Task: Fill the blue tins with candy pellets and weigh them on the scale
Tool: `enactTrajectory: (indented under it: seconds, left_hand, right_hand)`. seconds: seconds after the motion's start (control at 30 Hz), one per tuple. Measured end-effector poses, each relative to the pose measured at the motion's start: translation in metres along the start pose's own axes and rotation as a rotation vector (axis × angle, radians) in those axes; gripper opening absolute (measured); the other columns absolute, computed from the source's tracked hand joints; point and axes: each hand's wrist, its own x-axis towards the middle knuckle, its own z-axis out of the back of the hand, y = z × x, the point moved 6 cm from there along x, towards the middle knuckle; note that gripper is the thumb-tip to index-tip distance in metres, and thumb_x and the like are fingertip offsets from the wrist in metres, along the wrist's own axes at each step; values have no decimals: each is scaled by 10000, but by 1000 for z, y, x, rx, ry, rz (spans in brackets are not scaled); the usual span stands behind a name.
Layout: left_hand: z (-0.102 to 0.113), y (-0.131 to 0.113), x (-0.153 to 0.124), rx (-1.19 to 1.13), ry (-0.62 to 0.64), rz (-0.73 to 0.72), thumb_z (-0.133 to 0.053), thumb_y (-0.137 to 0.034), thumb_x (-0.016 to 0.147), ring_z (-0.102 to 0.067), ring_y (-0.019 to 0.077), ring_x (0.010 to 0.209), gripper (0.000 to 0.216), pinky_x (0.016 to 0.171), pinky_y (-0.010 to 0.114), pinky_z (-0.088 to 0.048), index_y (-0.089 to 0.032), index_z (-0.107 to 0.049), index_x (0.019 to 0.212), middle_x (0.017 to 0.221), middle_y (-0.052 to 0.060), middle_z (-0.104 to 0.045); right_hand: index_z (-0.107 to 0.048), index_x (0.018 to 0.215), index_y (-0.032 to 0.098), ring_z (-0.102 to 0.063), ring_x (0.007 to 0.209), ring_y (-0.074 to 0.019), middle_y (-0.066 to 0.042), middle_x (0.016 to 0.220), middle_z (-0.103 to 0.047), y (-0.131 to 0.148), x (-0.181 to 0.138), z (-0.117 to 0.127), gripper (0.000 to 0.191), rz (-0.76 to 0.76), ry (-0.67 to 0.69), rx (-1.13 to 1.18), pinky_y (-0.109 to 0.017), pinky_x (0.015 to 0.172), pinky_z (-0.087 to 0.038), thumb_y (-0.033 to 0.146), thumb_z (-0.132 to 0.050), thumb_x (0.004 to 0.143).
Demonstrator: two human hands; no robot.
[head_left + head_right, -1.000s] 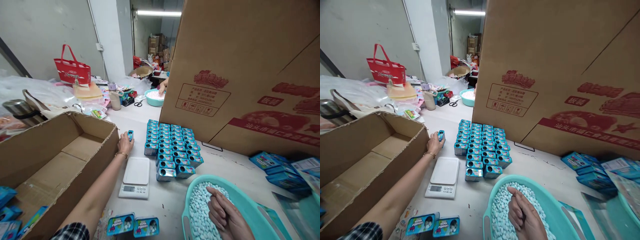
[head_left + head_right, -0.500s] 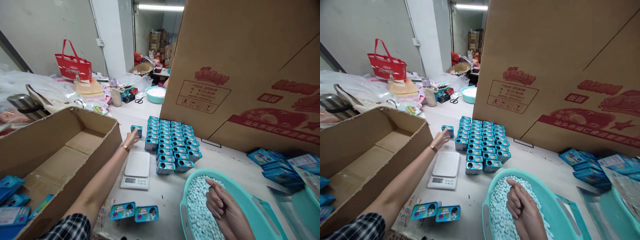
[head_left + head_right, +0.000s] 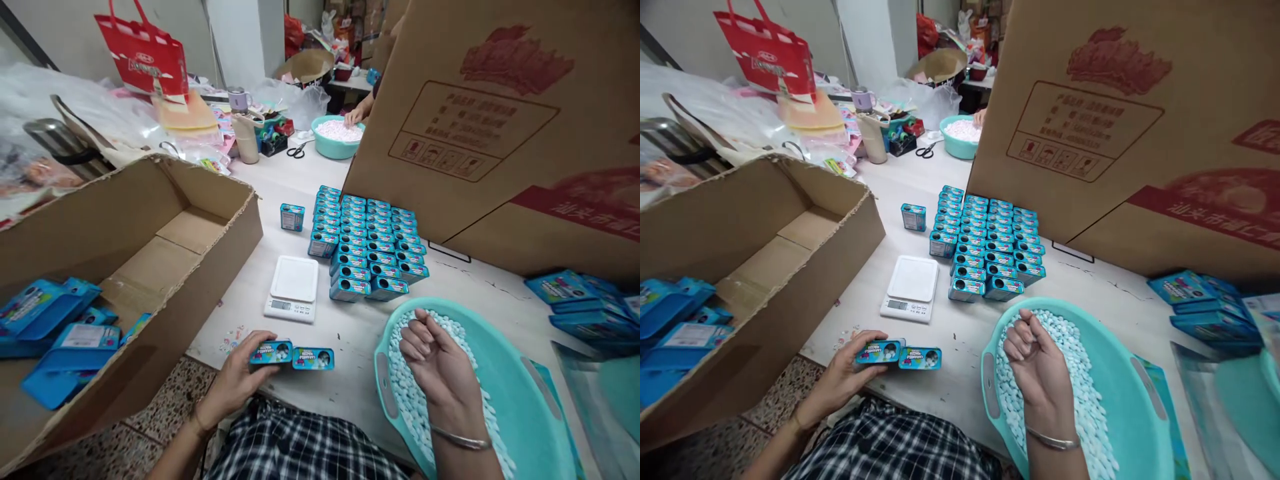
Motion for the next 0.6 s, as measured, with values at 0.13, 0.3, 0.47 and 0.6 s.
enactTrajectory:
  seconds: [0.13, 0.3, 0.47, 0.6]
  left_hand:
    - [11, -14, 10, 6, -75, -94, -673, -251, 885, -642, 213, 1053, 268, 914, 322, -507, -234, -631, 1149, 1116, 54, -666]
    - [46, -46, 55, 18, -220, -243, -719, -259, 860, -633, 199, 1034, 300, 921, 306, -496, -209, -631, 1142, 1106, 61, -656]
    - [40, -60, 131, 3, -213, -362, -749, -260, 823, -631, 202, 1024, 345, 906, 301, -485, -195, -632, 1141, 1082, 58, -659]
    - [21, -57, 172, 56, -101, -355, -746, -294, 822, -644, 216, 995, 316, 886, 322, -488, -193, -652, 1106, 1044, 60, -675]
  right_hand:
    - [-626, 899, 167, -361, 515, -35, 68, 701, -435, -5, 0, -5, 291, -7, 2, -87, -152, 442, -358, 217, -831, 699]
    - [-651, 912, 211, -461, 612, -106, 8, 800, -541, 28, 4, 56, 335, 326, -169, -746, -228, 512, -400, 492, -746, 758]
    - [-584, 1277, 192, -557, 1131, -360, -153, 1235, -603, 23, 16, 107, 634, 499, -107, -1873, -512, 937, -470, 635, -568, 824]
    - [-495, 1356, 143, -494, 1248, -400, -211, 1293, -550, -6, 16, 110, 660, 548, -18, -2047, -556, 986, -442, 617, -426, 902]
